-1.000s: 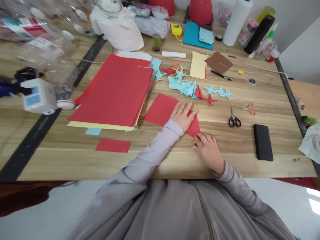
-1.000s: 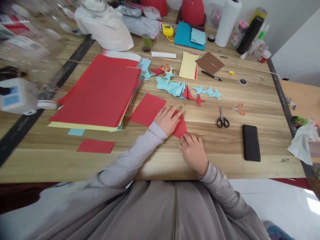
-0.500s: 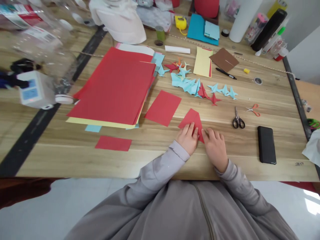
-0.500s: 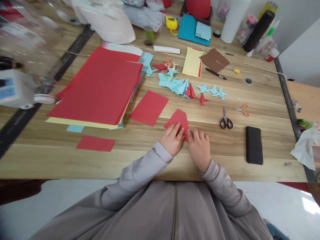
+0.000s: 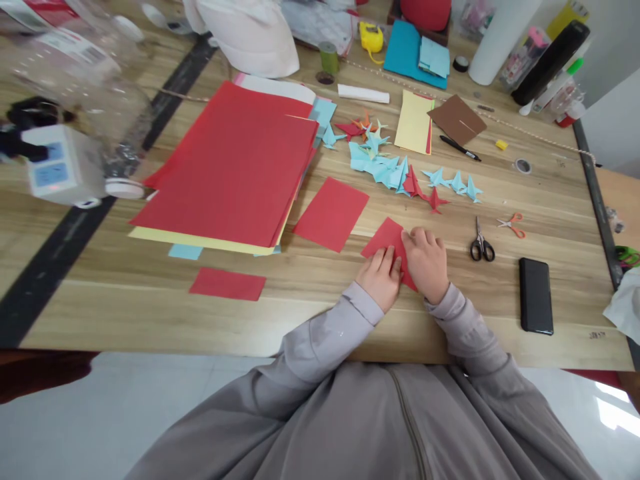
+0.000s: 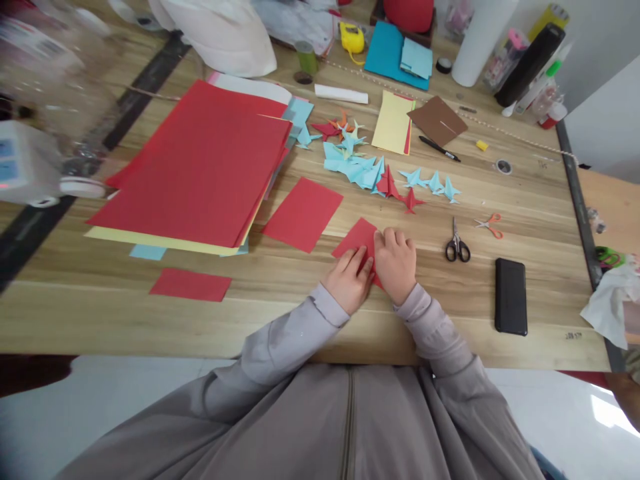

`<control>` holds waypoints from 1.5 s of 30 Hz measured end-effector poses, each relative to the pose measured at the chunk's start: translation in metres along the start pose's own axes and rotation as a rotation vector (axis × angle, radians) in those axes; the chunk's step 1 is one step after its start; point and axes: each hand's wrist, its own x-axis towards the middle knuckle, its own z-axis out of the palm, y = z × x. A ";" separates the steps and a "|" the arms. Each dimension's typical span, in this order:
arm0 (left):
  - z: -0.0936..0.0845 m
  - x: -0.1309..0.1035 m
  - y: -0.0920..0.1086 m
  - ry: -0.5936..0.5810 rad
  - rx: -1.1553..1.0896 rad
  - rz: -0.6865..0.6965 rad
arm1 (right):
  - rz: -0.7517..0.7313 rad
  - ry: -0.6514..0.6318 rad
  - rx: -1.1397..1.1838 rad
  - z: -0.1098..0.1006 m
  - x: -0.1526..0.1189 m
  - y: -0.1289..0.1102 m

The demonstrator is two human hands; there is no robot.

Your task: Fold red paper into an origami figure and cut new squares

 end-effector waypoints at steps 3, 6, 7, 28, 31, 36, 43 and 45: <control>0.001 0.001 0.000 0.016 0.010 0.011 | 0.011 0.008 0.042 0.000 0.009 0.005; 0.000 0.001 -0.001 0.017 -0.014 0.005 | -0.022 0.026 0.148 0.005 0.010 0.018; -0.001 0.001 -0.002 0.015 -0.030 0.002 | -0.037 0.038 0.200 0.007 0.008 0.024; 0.003 0.094 -0.062 -0.454 -0.033 0.472 | 0.022 0.145 0.435 0.025 -0.030 0.020; -0.001 0.090 -0.063 -0.415 -0.067 0.503 | 0.027 0.144 0.491 0.027 -0.027 0.019; -0.024 0.081 -0.056 -0.325 -0.101 0.470 | 0.050 0.187 0.626 0.026 -0.023 0.022; -0.038 0.068 -0.038 -0.094 0.125 0.565 | -0.127 0.396 0.271 0.015 -0.029 0.020; -0.036 0.066 -0.039 -0.063 0.136 0.626 | -0.204 0.438 0.192 0.013 -0.030 0.021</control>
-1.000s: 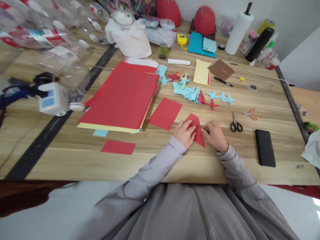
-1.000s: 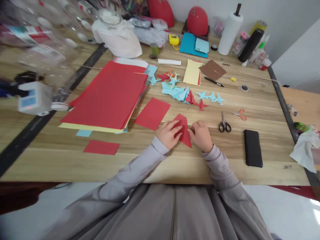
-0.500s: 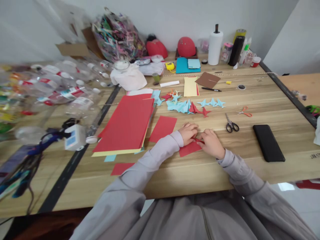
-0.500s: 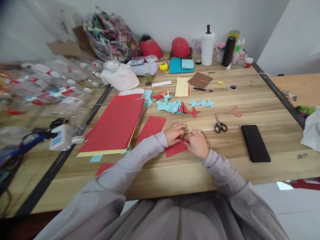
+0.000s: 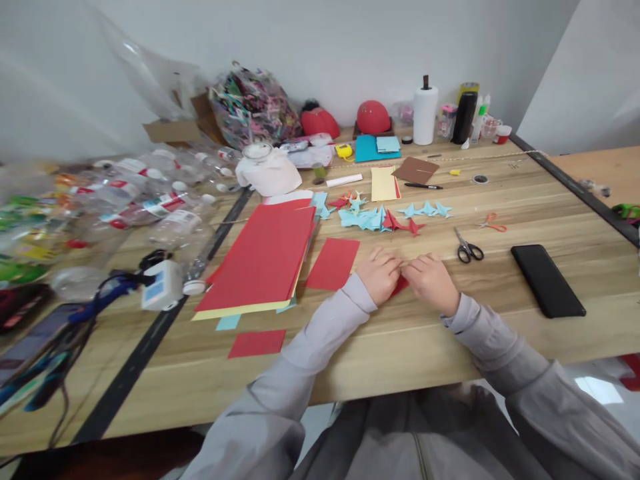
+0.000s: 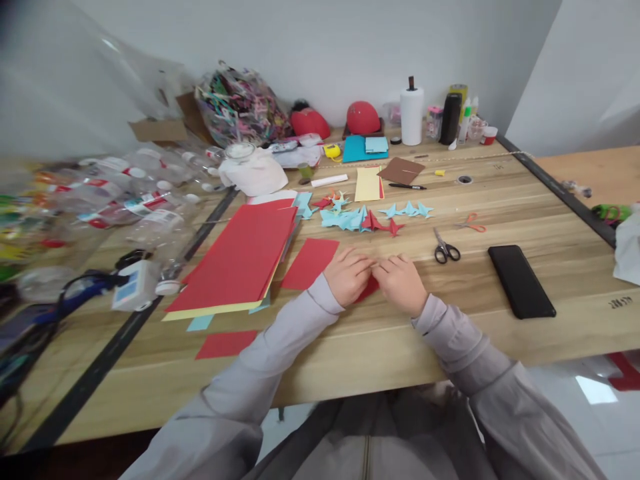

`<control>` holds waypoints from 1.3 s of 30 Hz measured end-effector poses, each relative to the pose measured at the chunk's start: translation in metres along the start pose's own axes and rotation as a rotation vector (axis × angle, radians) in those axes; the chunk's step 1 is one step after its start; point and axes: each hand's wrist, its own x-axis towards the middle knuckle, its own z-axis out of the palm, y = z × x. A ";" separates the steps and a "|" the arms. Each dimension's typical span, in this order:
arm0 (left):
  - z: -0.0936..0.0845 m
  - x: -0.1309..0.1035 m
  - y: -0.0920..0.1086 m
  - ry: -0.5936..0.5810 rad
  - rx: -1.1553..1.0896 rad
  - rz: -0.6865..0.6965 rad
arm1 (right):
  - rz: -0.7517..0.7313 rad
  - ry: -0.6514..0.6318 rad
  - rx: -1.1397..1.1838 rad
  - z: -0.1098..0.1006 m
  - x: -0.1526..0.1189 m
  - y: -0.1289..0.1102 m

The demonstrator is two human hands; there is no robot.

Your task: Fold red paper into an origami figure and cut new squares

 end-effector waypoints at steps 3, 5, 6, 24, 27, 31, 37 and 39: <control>0.001 -0.007 -0.008 0.045 -0.016 0.038 | -0.066 0.036 -0.020 -0.003 0.000 0.004; 0.001 -0.015 -0.018 0.071 -0.033 0.008 | -0.052 0.058 -0.026 -0.005 0.001 0.009; 0.001 -0.019 -0.024 0.092 -0.041 -0.019 | -0.038 0.068 -0.022 -0.006 0.001 0.011; 0.004 -0.030 0.017 0.331 0.093 -0.064 | -0.105 0.134 0.047 -0.014 -0.005 -0.006; 0.002 -0.030 0.018 0.356 0.083 -0.052 | -0.095 0.105 0.012 -0.018 -0.005 -0.008; -0.007 -0.034 0.009 0.376 0.099 -0.028 | -0.105 0.148 -0.037 -0.017 -0.005 0.000; -0.014 -0.049 -0.024 0.377 0.079 -0.195 | 0.165 0.279 -0.046 -0.016 -0.004 0.019; -0.013 -0.052 -0.029 0.398 -0.007 -0.273 | 0.287 0.364 -0.001 -0.014 -0.004 0.020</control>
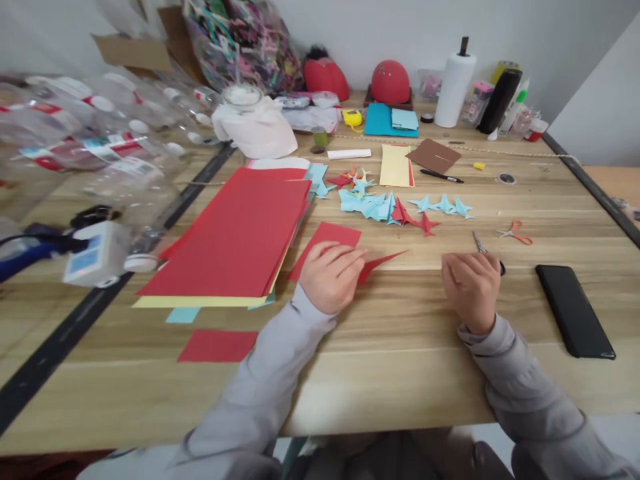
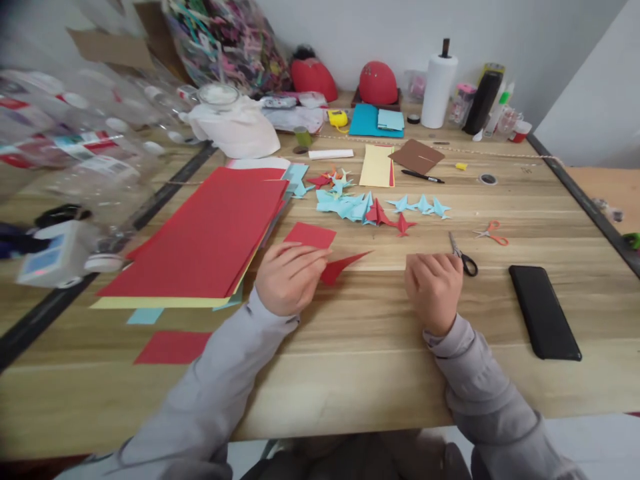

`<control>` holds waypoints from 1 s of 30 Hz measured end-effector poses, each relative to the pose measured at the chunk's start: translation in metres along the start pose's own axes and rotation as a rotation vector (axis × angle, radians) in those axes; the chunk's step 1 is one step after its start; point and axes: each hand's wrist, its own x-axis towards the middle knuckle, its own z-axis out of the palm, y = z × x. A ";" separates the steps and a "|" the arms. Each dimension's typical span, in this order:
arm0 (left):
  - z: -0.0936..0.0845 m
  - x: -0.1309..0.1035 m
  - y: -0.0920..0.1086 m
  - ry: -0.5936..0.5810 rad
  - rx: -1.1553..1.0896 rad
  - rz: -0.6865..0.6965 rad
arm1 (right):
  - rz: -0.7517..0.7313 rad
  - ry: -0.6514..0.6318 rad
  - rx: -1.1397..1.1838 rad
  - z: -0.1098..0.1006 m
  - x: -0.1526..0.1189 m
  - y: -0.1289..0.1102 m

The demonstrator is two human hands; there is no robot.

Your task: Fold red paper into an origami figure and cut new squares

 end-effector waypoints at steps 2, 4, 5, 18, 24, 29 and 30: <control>0.002 0.000 0.003 0.030 -0.159 -0.113 | 0.087 0.035 0.119 0.003 -0.001 -0.004; 0.006 0.001 0.015 0.051 -0.395 -0.255 | 0.161 -0.013 0.327 0.007 -0.004 -0.010; 0.009 0.001 0.022 0.061 -0.499 -0.345 | 0.208 -0.055 0.445 0.009 -0.005 -0.014; 0.020 0.004 0.039 -0.099 -1.112 -1.004 | 0.851 -0.231 1.212 0.015 -0.004 -0.022; 0.017 0.008 0.041 -0.045 -1.208 -1.102 | 0.893 -0.115 1.190 0.014 0.002 -0.018; 0.016 0.007 0.043 -0.183 -1.108 -0.898 | 0.811 -0.226 1.167 0.012 -0.002 -0.023; 0.016 0.006 0.042 -0.207 -1.077 -0.855 | 0.812 -0.230 1.166 0.012 -0.002 -0.023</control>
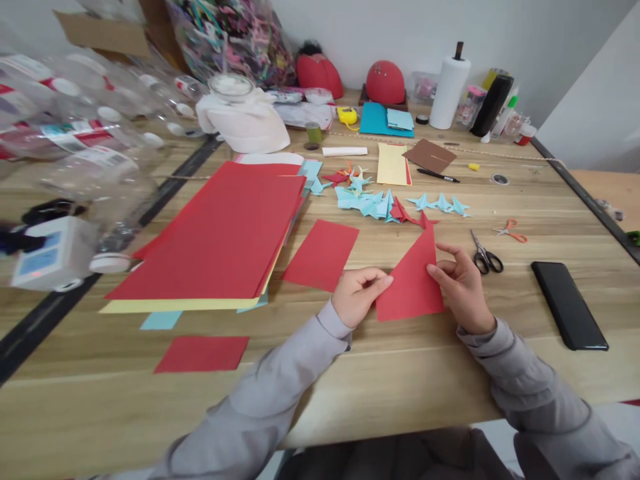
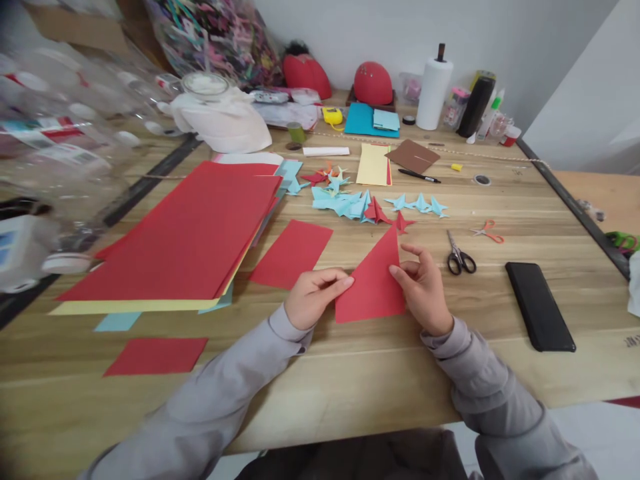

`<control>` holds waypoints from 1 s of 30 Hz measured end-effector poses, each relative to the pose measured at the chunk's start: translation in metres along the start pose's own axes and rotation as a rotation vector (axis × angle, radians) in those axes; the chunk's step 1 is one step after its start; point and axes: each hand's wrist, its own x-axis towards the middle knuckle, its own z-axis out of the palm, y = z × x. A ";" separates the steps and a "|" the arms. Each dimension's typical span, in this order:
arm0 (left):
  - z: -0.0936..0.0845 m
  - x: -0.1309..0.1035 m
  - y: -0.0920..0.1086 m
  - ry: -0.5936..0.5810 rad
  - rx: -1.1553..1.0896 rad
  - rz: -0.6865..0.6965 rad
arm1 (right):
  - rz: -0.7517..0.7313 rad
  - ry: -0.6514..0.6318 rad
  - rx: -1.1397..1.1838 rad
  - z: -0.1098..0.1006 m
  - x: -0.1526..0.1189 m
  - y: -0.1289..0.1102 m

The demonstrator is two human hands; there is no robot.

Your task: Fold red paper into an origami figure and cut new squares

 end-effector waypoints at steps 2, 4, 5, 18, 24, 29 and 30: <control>-0.002 -0.001 -0.002 -0.008 0.066 0.024 | 0.001 0.030 0.021 -0.001 0.001 0.000; -0.005 -0.001 -0.002 0.020 0.097 0.030 | -0.002 0.083 0.062 -0.003 0.004 -0.001; -0.006 -0.001 -0.002 0.037 0.099 0.026 | -0.004 0.111 0.087 -0.005 0.006 -0.002; 0.003 -0.007 -0.004 -0.182 -0.336 0.012 | 0.102 -0.045 0.048 0.001 -0.004 -0.003; -0.007 -0.006 -0.008 -0.158 0.056 0.464 | -0.047 0.137 -0.013 -0.004 0.001 0.002; 0.000 -0.007 -0.008 -0.166 0.154 0.556 | -0.043 0.084 -0.054 -0.002 0.000 0.003; 0.001 -0.007 -0.007 -0.161 0.145 0.544 | -0.044 0.059 -0.059 -0.003 -0.001 0.003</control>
